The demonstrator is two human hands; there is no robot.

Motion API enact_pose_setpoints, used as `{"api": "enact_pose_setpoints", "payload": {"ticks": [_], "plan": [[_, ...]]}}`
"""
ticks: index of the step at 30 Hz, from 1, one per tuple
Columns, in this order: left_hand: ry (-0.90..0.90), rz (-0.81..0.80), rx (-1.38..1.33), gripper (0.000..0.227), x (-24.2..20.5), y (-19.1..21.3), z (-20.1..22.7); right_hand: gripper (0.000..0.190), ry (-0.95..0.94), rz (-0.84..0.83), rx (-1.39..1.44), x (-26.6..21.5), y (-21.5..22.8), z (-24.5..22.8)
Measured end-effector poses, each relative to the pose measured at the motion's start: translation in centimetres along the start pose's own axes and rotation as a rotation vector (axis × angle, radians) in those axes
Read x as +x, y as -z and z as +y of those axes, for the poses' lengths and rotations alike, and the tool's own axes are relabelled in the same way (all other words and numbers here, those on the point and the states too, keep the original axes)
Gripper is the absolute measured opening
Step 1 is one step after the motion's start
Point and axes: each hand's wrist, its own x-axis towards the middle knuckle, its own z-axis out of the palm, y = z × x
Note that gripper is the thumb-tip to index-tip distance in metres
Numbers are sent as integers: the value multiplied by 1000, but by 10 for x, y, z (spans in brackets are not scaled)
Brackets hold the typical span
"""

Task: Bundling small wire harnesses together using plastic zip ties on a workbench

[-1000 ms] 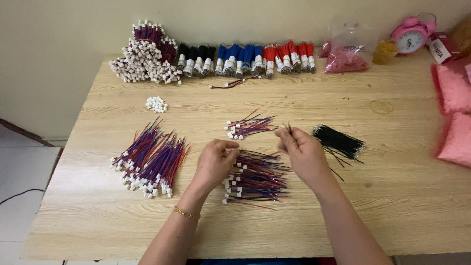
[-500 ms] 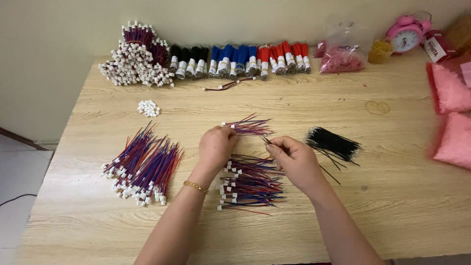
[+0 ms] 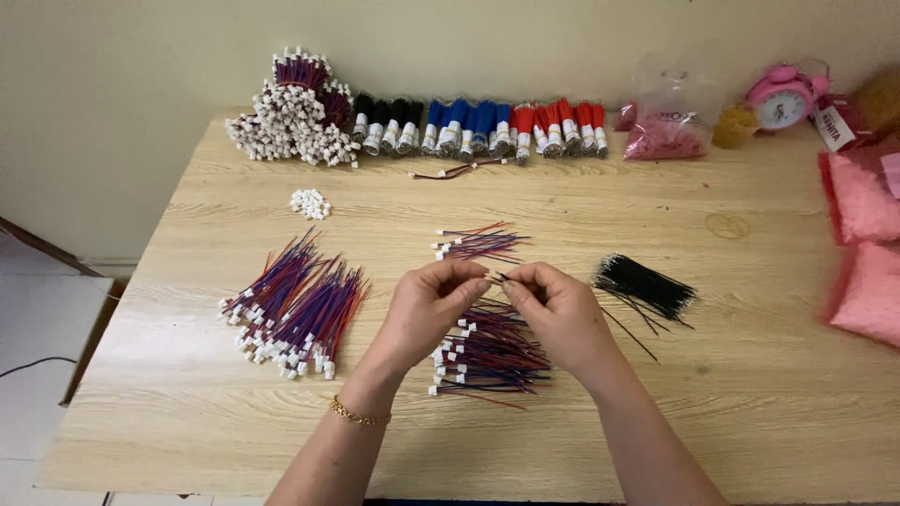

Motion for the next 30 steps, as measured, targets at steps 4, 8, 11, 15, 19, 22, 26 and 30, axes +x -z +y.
{"api": "enact_pose_setpoints", "payload": {"ticks": [4, 8, 11, 15, 19, 22, 26, 30], "plan": [[3, -9, -57, 13, -1, -2, -15, 12, -27, -7, -33, -2, 1, -9], [3, -20, -119, 12, -6, -5, -7, 11, -46, 12, 13, -4, 2, -4], [29, -19, -184, 16, -7, -6, -11, 11, -51, 13, 25, -6, 4, -11], [92, -9, -400, 18, -4, -7, -26, 8, 9, 66, -14, -9, 3, -19], [141, -21, -549, 18, -1, -8, -37, 5, 93, 95, -96, -9, 3, -25], [209, -32, -640, 19, -5, -9, -29, 4, 127, 116, -158, -10, 4, -27], [275, -60, -756, 21, -8, -8, -30, 4, 171, 116, -203, -10, 4, -25], [323, -91, -848, 20, -8, -8, -36, 6, 194, 100, -203, -8, 1, -21]]}}
